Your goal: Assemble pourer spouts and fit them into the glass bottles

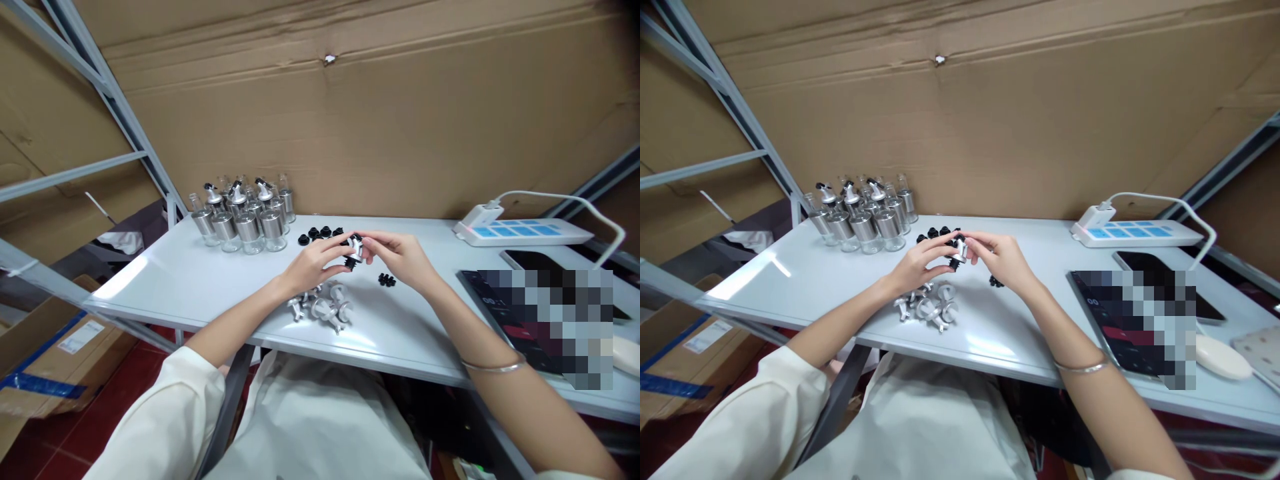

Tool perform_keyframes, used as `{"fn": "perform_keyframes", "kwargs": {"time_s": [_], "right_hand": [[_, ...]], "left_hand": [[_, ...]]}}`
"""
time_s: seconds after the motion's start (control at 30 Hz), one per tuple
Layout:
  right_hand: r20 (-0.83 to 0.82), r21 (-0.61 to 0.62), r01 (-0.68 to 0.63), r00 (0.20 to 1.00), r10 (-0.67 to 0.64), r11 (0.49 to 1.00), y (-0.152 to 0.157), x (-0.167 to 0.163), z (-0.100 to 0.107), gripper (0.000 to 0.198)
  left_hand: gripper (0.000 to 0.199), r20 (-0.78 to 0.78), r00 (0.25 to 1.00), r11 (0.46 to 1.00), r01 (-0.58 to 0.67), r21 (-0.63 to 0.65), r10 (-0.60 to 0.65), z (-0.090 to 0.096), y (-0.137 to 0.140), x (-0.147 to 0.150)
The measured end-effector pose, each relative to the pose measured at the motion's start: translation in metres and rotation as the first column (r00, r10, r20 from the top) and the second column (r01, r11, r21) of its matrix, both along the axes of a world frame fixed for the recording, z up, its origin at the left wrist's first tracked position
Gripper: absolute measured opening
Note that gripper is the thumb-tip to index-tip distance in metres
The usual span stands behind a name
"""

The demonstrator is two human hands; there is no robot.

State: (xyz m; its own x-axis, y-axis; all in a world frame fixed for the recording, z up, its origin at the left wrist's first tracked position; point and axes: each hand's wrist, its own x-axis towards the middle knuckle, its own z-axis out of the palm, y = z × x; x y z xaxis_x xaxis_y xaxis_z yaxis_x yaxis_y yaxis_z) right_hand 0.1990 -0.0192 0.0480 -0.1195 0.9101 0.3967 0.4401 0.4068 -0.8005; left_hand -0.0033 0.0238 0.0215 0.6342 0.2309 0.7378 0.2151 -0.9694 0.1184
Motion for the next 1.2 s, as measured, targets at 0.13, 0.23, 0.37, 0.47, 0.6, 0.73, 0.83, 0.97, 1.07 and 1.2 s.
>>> {"fn": "perform_keyframes", "kwargs": {"time_s": [0.13,0.23,0.37,0.47,0.6,0.73,0.83,0.97,1.07,1.2], "right_hand": [[-0.034,-0.001,0.005,0.999,-0.005,1.000,0.0002,-0.0015,0.0002,0.041],[-0.076,0.000,0.023,0.997,-0.023,1.000,-0.0001,-0.0026,0.0001,0.040],[-0.079,0.002,0.021,0.997,-0.021,1.000,-0.0005,-0.0029,0.0005,0.041],[-0.058,0.012,0.014,0.998,-0.014,1.000,-0.0010,-0.0032,0.0012,0.043],[-0.064,0.036,0.020,0.998,-0.018,0.999,-0.0015,-0.0046,0.0007,0.045],[-0.069,0.048,0.031,0.997,-0.028,0.998,-0.0019,-0.0054,-0.0010,0.042],[-0.063,0.049,0.039,0.997,-0.036,0.998,-0.0026,-0.0052,-0.0013,0.041],[-0.045,0.066,0.051,0.998,-0.048,0.997,-0.0036,-0.0053,-0.0005,0.040],[-0.042,0.075,0.061,0.997,-0.058,0.995,-0.0039,-0.0058,-0.0001,0.040],[-0.032,0.074,0.062,0.998,-0.060,0.995,-0.0034,-0.0053,-0.0009,0.041]], "left_hand": [[0.026,0.002,1.000,1.000,0.007,0.030,-0.007,0.0013,-0.0014,0.0006],[0.023,-0.014,1.000,0.999,0.000,0.034,0.001,0.0006,-0.0015,0.0010],[0.024,-0.045,0.999,1.000,-0.019,-0.005,0.018,-0.0006,-0.0015,0.0005],[0.025,-0.035,0.999,0.999,-0.020,-0.033,0.019,-0.0002,-0.0019,-0.0001],[0.028,0.007,1.000,0.999,-0.009,-0.044,0.009,0.0017,-0.0029,-0.0006],[0.027,0.023,1.000,1.000,-0.010,-0.012,0.011,0.0034,-0.0033,-0.0005],[0.025,-0.007,1.000,1.000,-0.024,0.014,0.024,0.0045,-0.0037,-0.0007],[0.025,-0.055,0.997,0.999,-0.050,0.013,0.051,0.0061,-0.0044,-0.0015],[0.024,-0.079,0.994,0.997,-0.071,0.015,0.072,0.0066,-0.0041,-0.0018],[0.024,-0.068,0.995,0.997,-0.066,0.049,0.069,0.0054,-0.0033,-0.0014]]}}
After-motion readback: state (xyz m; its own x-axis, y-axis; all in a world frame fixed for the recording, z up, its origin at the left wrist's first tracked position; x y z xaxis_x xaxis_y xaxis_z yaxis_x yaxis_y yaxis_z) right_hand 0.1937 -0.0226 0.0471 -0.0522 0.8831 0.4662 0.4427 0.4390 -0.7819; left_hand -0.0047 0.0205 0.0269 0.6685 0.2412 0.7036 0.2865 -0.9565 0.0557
